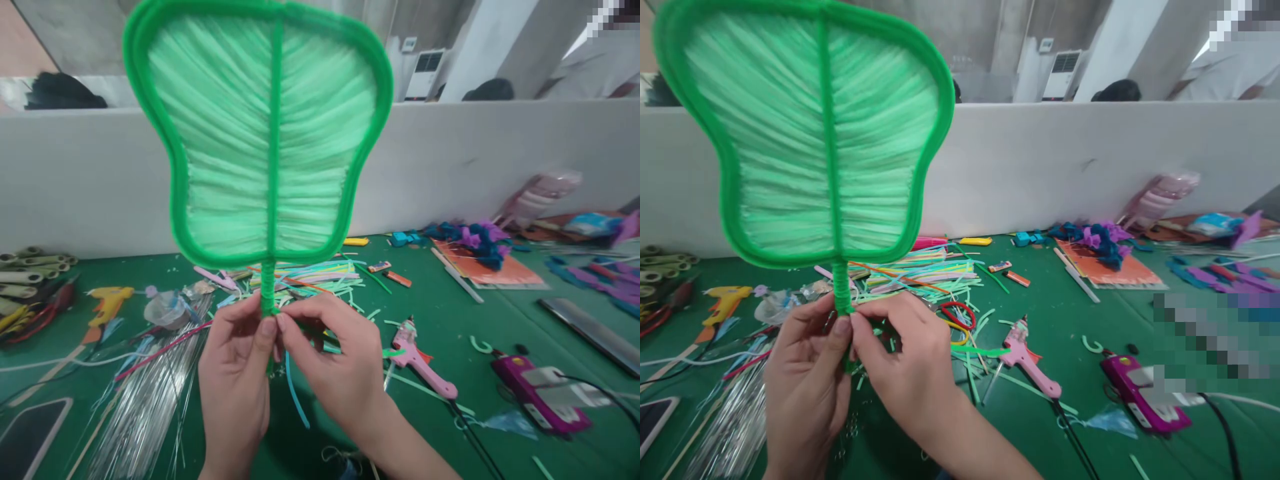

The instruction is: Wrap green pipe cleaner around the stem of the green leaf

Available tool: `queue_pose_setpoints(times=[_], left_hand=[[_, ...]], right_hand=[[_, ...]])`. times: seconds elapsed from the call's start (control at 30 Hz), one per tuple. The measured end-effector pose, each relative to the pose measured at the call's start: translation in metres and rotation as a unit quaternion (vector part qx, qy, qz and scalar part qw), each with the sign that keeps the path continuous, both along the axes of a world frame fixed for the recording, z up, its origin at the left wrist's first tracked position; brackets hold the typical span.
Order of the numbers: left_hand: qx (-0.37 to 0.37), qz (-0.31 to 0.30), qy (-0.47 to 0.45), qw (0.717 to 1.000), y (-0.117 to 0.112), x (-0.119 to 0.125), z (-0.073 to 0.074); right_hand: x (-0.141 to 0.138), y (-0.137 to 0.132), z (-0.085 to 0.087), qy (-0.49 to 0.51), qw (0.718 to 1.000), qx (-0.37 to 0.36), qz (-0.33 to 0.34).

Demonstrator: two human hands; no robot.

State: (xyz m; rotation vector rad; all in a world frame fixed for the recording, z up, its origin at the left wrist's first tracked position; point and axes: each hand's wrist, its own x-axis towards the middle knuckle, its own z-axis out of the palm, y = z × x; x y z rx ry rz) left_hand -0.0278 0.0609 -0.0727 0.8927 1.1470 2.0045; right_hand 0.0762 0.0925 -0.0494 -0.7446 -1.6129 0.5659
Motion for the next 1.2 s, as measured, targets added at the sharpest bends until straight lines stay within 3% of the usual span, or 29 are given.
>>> queue_pose_setpoints(times=[0.17,0.33,0.73,0.97,1.2], left_hand=[[-0.008,-0.006,-0.054,0.998,-0.005,0.005,0.011],[-0.013,0.01,-0.056,0.998,-0.006,0.008,0.012],[-0.028,-0.006,-0.02,0.999,-0.008,0.004,0.006],[-0.037,0.002,0.026,0.999,-0.009,0.004,0.002],[-0.045,0.008,0.046,0.998,-0.01,0.005,0.0]], right_hand=[[0.002,0.0,-0.003,-0.002,0.997,0.08,-0.001],[0.003,0.001,-0.007,-0.017,0.991,0.128,-0.017],[0.015,0.004,0.005,-0.105,0.983,0.146,0.025],[0.017,0.006,0.008,-0.132,0.981,0.141,0.006],[0.013,0.001,-0.002,-0.111,0.977,0.178,-0.043]])
